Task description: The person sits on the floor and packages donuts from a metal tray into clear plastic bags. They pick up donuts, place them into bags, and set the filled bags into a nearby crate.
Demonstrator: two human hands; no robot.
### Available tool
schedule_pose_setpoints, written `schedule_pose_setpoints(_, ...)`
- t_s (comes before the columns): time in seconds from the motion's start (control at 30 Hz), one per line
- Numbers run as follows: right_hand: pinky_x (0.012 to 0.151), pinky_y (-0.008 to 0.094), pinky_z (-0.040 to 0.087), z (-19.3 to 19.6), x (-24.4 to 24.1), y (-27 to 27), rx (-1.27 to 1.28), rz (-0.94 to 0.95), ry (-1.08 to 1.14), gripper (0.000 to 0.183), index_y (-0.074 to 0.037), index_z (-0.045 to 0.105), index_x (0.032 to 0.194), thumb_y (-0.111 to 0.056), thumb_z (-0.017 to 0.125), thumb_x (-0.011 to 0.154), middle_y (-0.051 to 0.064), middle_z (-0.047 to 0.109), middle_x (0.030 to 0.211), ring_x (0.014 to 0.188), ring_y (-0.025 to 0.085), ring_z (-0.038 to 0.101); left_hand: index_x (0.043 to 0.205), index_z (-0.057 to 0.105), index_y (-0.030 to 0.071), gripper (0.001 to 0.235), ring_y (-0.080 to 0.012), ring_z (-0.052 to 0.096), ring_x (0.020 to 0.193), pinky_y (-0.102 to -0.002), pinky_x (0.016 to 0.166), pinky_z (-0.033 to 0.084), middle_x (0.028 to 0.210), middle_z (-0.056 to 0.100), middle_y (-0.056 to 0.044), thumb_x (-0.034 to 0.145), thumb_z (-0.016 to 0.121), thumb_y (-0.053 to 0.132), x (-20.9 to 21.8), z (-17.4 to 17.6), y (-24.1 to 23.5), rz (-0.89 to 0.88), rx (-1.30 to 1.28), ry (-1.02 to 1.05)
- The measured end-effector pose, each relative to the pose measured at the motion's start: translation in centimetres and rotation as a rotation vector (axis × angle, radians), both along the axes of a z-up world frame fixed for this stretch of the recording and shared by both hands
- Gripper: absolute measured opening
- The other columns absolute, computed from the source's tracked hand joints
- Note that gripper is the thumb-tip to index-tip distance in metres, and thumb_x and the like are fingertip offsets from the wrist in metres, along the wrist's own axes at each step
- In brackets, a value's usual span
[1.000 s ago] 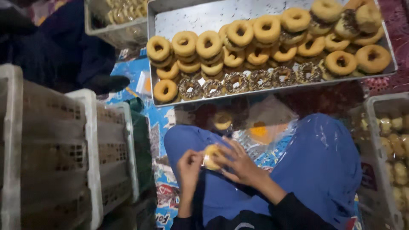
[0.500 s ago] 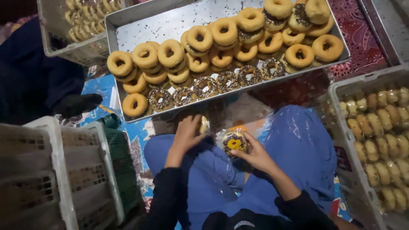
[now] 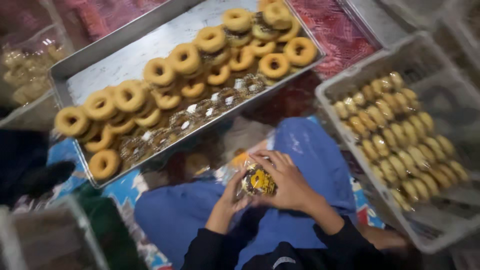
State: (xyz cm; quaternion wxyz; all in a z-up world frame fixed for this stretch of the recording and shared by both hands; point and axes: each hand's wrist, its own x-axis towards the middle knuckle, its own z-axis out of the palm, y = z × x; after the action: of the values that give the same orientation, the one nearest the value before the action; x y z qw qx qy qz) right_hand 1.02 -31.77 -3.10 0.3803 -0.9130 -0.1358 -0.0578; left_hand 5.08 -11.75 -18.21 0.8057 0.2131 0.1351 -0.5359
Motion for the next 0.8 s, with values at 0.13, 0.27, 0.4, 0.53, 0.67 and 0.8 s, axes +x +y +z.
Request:
schedule_pose_setpoints(0.13, 0.104, 0.048, 0.042, 2.2, -1.1, -3.0, -0.060, -0.039, 0.065, 0.107, -0.002, 0.046, 0.147, -0.057, 0.087, 0.065, 0.018, 0.061, 0.132, 0.123, 0.038, 0.058, 0.150, 0.046, 0.007, 0.064, -0.0318, 0.067, 0.116, -0.044, 0.096, 0.056, 0.134, 0.065, -0.021, 0.103, 0.058, 0.049, -0.8, 2.8, -3.2, -0.074, -0.243, -0.010)
schedule_pose_setpoints(0.27, 0.095, 0.050, 0.045, 2.4, 0.5, -11.3, -0.221, -0.781, 0.267, 0.121, 0.006, 0.043, 0.142, -0.052, 0.098, 0.051, 0.030, 0.055, 0.126, 0.117, 0.045, 0.055, 0.149, 0.043, 0.014, 0.066, -0.0277, 0.064, 0.123, -0.042, 0.105, 0.052, 0.135, 0.063, -0.018, 0.095, 0.059, 0.049, -1.3, 5.2, -4.2, 0.032, 0.044, -0.395)
schedule_pose_setpoints(0.4, 0.104, 0.048, 0.049, -5.8, 5.1, -23.2, -0.308, -0.905, 0.181, 0.092, -0.001, 0.050, 0.149, -0.045, 0.088, 0.077, 0.026, 0.063, 0.138, 0.125, 0.042, 0.061, 0.138, 0.058, 0.008, 0.056, -0.0330, 0.065, 0.117, -0.046, 0.101, 0.052, 0.125, 0.068, -0.022, 0.093, 0.071, 0.036, -1.4, 4.2, -1.4, 0.091, 0.703, -0.832)
schedule_pose_setpoints(0.53, 0.115, 0.051, 0.043, -17.6, 9.3, -28.2, -0.330, -0.731, 0.320, 0.095, 0.005, 0.043, 0.153, -0.046, 0.081, 0.083, 0.036, 0.056, 0.144, 0.136, 0.050, 0.053, 0.133, 0.057, 0.005, 0.069, -0.0407, 0.051, 0.123, -0.049, 0.105, 0.044, 0.129, 0.057, -0.024, 0.072, 0.087, 0.017, 1.4, 0.0, 4.8, 0.174, 1.491, -1.700)
schedule_pose_setpoints(0.67, 0.117, 0.060, 0.024, -18.4, 9.0, -31.8, -0.552, -0.666, 0.293, 0.115, 0.013, 0.038, 0.147, -0.062, 0.089, 0.077, 0.045, 0.034, 0.154, 0.145, 0.059, 0.030, 0.124, 0.060, 0.005, 0.075, -0.0402, 0.061, 0.109, -0.052, 0.088, 0.049, 0.117, 0.065, -0.020, 0.061, 0.091, 0.031, 7.5, -6.3, 12.0, -0.689, 1.662, -1.610)
schedule_pose_setpoints(0.8, 0.106, 0.056, 0.034, -12.3, 4.2, -31.3, -0.219, -0.736, 0.072, 0.115, 0.006, 0.034, 0.161, -0.050, 0.089, 0.076, 0.037, 0.042, 0.151, 0.136, 0.048, 0.042, 0.101, 0.071, 0.011, 0.040, -0.0395, 0.068, 0.096, -0.051, 0.077, 0.055, 0.103, 0.073, -0.017, 0.069, 0.087, 0.030, 11.4, -12.5, 14.7, -0.772, 1.545, -1.700)
